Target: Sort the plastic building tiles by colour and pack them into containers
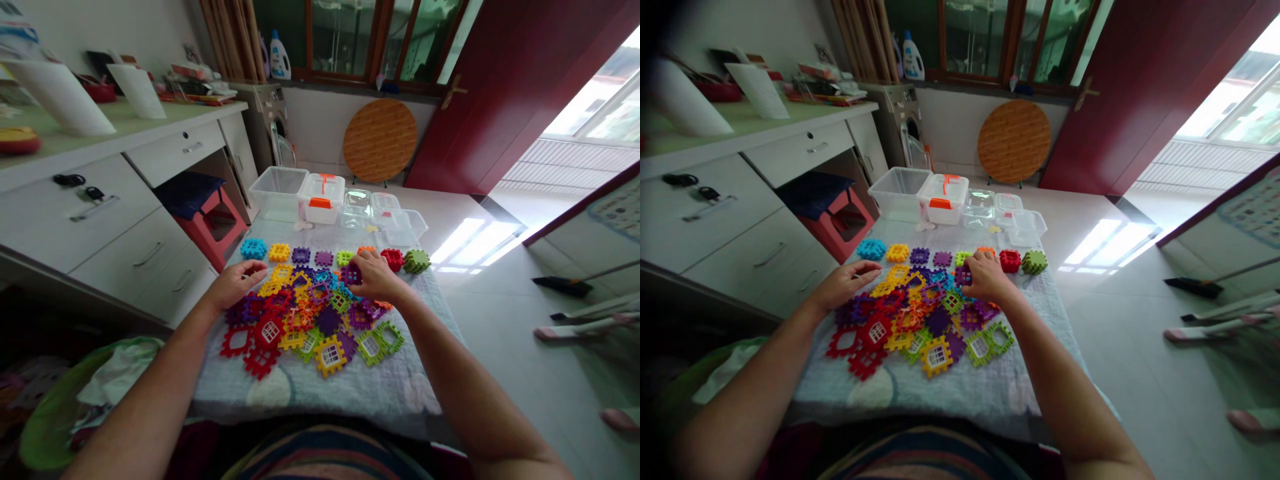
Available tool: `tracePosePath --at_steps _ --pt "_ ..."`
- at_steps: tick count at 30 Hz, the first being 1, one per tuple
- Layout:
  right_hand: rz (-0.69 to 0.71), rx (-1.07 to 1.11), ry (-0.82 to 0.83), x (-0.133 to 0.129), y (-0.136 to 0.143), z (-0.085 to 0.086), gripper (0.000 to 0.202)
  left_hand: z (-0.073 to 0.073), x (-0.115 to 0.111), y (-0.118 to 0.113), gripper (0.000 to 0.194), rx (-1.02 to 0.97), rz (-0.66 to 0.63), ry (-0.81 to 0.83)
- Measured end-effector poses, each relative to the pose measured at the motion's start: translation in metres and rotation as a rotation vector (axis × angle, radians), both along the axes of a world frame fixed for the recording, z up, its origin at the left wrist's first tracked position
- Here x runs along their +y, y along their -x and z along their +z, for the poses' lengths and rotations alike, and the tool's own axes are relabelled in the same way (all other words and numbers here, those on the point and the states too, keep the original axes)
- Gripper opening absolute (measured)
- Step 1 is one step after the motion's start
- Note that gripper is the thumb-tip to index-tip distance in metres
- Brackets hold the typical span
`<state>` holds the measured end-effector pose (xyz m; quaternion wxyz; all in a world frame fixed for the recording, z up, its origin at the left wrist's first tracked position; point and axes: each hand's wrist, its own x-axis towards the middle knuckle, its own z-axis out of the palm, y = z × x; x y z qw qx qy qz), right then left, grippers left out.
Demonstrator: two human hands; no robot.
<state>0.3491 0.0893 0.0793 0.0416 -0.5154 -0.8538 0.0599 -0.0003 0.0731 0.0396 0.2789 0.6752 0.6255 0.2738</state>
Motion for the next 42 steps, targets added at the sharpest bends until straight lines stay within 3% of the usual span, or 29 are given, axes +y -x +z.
tracePosePath --at_steps 5,11,19,27,42 --pt "-0.029 0.012 -0.085 0.047 0.038 0.007 0.045 0.008 0.011 -0.016 0.053 0.094 -0.137 -0.015" --pt "-0.052 -0.105 0.033 0.087 0.071 -0.013 0.047 -0.002 0.011 -0.039 0.044 0.254 -0.268 -0.130" --pt "-0.033 -0.131 0.073 0.090 0.074 -0.028 0.045 -0.006 0.010 -0.042 0.042 0.398 -0.234 -0.175" --pt "-0.016 -0.096 0.091 0.091 0.065 -0.027 0.057 -0.005 0.010 -0.044 0.048 0.385 -0.239 -0.074" --pt "0.058 -0.144 0.120 0.094 0.070 -0.026 0.046 0.000 0.007 -0.044 0.037 0.432 -0.255 -0.081"
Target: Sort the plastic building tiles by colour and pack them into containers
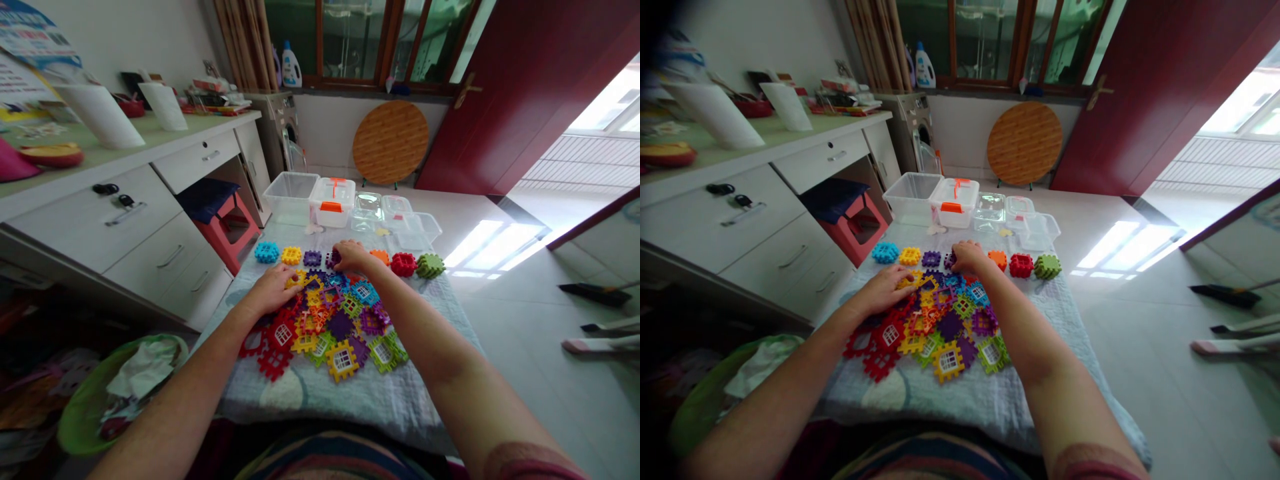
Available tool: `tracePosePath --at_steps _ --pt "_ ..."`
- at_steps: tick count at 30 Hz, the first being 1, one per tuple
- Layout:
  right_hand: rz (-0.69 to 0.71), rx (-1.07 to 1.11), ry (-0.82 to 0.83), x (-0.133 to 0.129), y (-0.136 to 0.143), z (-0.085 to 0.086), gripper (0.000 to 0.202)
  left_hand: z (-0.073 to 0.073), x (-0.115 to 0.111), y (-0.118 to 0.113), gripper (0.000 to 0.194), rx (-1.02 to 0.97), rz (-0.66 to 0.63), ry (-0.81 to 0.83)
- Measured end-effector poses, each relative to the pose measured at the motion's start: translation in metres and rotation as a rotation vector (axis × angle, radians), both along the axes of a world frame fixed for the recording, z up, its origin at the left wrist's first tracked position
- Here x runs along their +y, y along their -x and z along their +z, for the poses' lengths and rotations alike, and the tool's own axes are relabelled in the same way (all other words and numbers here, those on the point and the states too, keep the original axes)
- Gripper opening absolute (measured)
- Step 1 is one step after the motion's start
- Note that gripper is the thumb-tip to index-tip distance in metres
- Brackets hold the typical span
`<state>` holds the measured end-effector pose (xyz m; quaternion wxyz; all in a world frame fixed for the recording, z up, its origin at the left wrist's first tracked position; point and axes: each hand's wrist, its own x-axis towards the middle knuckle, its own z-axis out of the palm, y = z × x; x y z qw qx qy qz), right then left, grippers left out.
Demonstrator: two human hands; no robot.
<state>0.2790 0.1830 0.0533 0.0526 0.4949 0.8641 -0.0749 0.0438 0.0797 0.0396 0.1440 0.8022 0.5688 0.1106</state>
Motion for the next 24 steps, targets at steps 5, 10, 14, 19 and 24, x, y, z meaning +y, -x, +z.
tracePosePath --at_steps 5,10,14,19,24 --pt "0.004 -0.009 0.012 0.001 0.002 0.001 0.046 -0.004 0.001 -0.006 0.039 -0.010 0.027 -0.060" --pt "-0.019 0.047 -0.013 -0.001 -0.006 0.011 0.055 -0.006 0.001 -0.011 0.045 0.004 -0.001 -0.030" --pt "-0.016 0.260 -0.111 -0.023 -0.019 0.016 0.035 -0.006 0.002 -0.010 0.048 -0.033 -0.011 -0.011" --pt "-0.002 0.302 -0.040 -0.070 -0.022 0.001 0.031 -0.008 0.003 -0.011 0.045 -0.074 -0.031 0.010" --pt "-0.047 0.389 -0.053 -0.093 -0.020 -0.010 0.038 -0.007 0.001 -0.011 0.044 -0.091 -0.043 0.024"
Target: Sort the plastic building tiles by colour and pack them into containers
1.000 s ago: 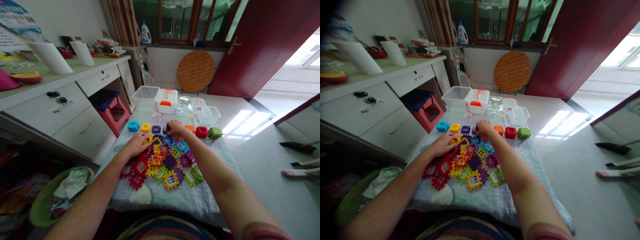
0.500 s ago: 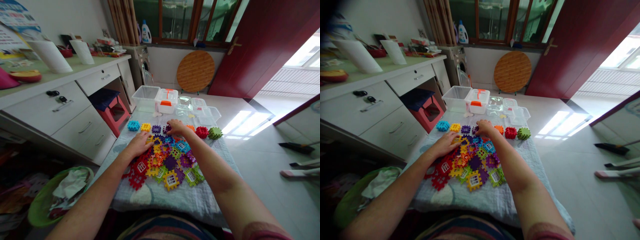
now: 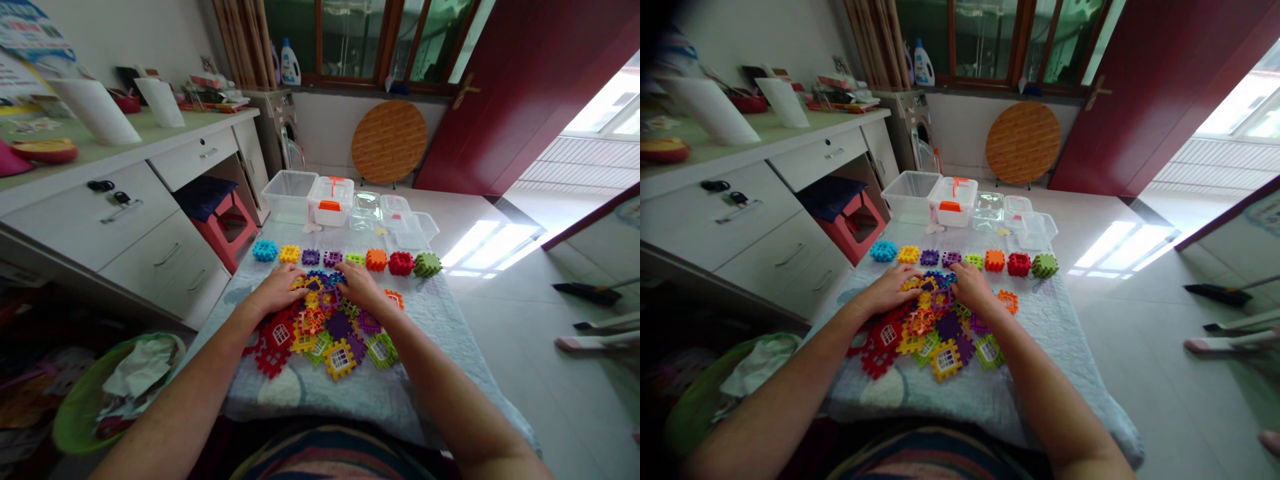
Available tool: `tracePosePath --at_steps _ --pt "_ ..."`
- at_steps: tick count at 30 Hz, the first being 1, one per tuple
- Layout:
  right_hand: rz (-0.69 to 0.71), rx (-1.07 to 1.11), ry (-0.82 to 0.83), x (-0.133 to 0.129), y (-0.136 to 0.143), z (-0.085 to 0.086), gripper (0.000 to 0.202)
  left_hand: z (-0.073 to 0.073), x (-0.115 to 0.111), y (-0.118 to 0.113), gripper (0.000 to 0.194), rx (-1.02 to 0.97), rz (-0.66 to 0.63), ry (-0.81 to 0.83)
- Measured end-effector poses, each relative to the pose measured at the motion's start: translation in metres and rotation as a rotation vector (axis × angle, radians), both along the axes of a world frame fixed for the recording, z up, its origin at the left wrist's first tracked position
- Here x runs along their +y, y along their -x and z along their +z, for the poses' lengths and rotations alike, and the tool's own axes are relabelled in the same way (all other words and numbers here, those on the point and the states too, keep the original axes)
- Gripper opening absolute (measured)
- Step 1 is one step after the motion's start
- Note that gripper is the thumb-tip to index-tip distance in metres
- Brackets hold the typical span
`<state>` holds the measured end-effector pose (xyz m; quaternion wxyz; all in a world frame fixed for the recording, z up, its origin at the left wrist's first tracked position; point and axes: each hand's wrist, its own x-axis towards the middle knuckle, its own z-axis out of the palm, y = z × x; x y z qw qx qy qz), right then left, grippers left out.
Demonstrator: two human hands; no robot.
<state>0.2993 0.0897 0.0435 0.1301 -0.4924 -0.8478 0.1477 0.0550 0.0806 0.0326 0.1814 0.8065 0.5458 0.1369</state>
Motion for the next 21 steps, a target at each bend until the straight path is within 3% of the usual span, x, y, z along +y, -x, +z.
tracePosePath --at_steps 5,10,13,17,21 --pt "-0.015 0.089 0.052 -0.006 -0.010 0.000 0.042 0.007 -0.004 -0.004 0.034 0.020 -0.037 0.001" --pt "-0.002 0.087 0.048 -0.016 -0.020 0.006 0.028 0.010 -0.009 -0.015 0.042 0.062 -0.010 -0.096" --pt "0.058 0.074 0.014 -0.023 -0.023 0.007 0.037 0.010 -0.012 -0.020 0.046 0.060 -0.027 -0.108" --pt "0.125 0.057 -0.027 -0.026 -0.024 0.001 0.045 0.013 -0.018 -0.023 0.038 0.005 -0.094 -0.006" --pt "0.110 0.153 -0.067 -0.027 -0.028 -0.005 0.027 0.020 -0.024 -0.021 0.033 -0.051 -0.129 0.028"
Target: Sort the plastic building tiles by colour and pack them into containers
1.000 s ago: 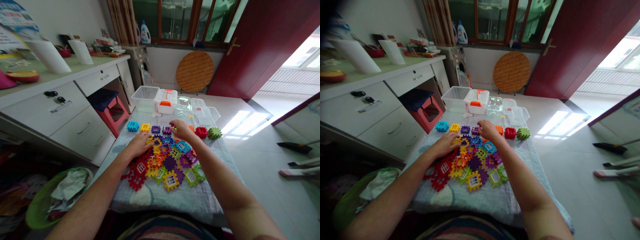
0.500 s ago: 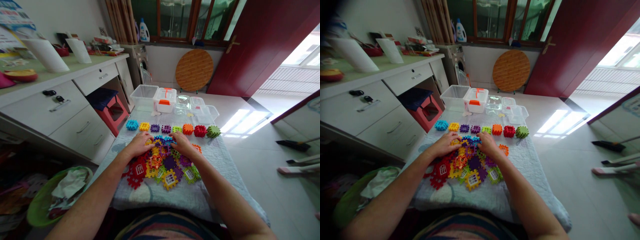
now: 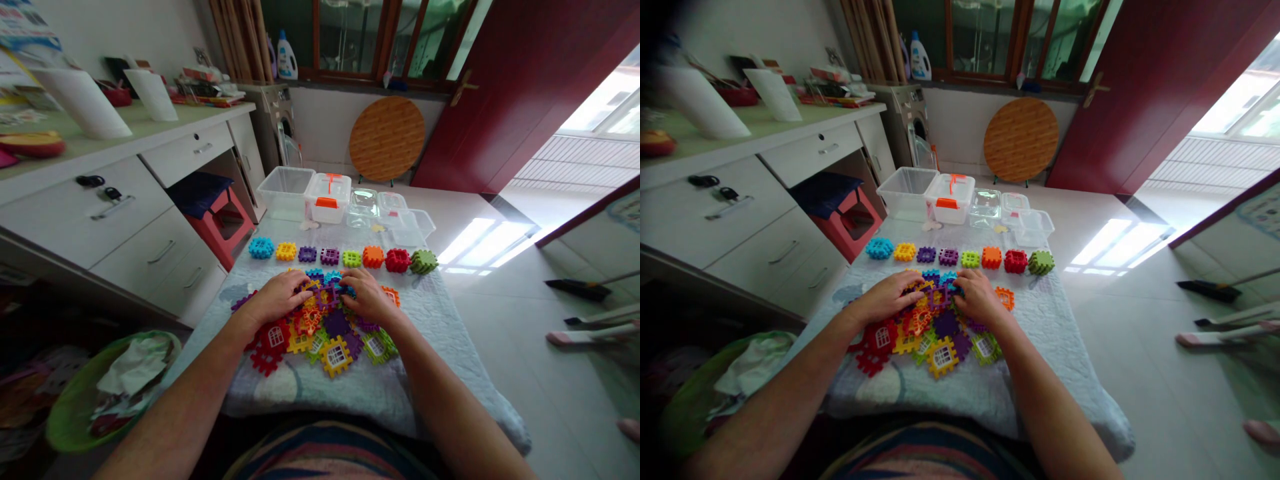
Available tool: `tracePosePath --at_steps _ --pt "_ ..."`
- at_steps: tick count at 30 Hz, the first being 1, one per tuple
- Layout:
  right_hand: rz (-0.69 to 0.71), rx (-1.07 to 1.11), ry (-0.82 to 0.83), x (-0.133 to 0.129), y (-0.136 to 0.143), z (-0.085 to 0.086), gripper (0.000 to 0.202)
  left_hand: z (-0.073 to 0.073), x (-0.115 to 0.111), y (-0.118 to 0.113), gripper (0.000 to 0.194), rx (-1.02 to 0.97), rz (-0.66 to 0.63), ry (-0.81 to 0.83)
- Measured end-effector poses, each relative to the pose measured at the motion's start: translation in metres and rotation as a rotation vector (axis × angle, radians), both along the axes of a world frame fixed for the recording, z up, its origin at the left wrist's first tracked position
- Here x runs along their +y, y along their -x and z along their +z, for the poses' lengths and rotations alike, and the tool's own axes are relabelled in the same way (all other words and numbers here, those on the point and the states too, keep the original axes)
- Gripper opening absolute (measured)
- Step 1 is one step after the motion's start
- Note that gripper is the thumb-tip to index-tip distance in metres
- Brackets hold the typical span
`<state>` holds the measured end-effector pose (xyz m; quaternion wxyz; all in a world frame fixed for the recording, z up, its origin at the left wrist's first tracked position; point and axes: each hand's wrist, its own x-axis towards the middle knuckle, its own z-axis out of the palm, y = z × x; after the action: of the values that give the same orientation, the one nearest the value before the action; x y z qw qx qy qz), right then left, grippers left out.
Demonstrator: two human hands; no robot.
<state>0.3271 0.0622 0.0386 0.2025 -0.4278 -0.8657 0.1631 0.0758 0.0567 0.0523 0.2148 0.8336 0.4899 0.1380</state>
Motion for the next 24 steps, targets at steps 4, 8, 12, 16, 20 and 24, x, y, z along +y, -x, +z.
tracePosePath --at_steps 4,8,12,16,20,24 --pt "-0.067 0.166 -0.025 0.000 -0.018 0.004 0.018 0.004 -0.003 0.017 0.042 -0.099 0.105 -0.033" --pt "-0.206 0.369 0.077 0.000 -0.047 0.007 0.019 -0.003 -0.002 0.046 0.049 -0.153 0.263 -0.009" --pt "-0.174 0.492 0.364 -0.007 -0.067 0.004 0.021 -0.015 -0.001 0.064 0.055 -0.170 0.356 0.106" --pt "-0.035 0.497 0.647 -0.018 -0.070 0.003 0.023 -0.019 -0.001 0.060 0.058 -0.181 0.356 0.150" --pt "-0.045 0.501 0.696 -0.018 -0.071 0.001 0.023 -0.018 0.000 0.054 0.060 -0.207 0.341 0.144" --pt "-0.150 0.549 0.608 -0.013 -0.073 -0.007 0.025 -0.017 0.000 0.051 0.060 -0.231 0.347 0.146"
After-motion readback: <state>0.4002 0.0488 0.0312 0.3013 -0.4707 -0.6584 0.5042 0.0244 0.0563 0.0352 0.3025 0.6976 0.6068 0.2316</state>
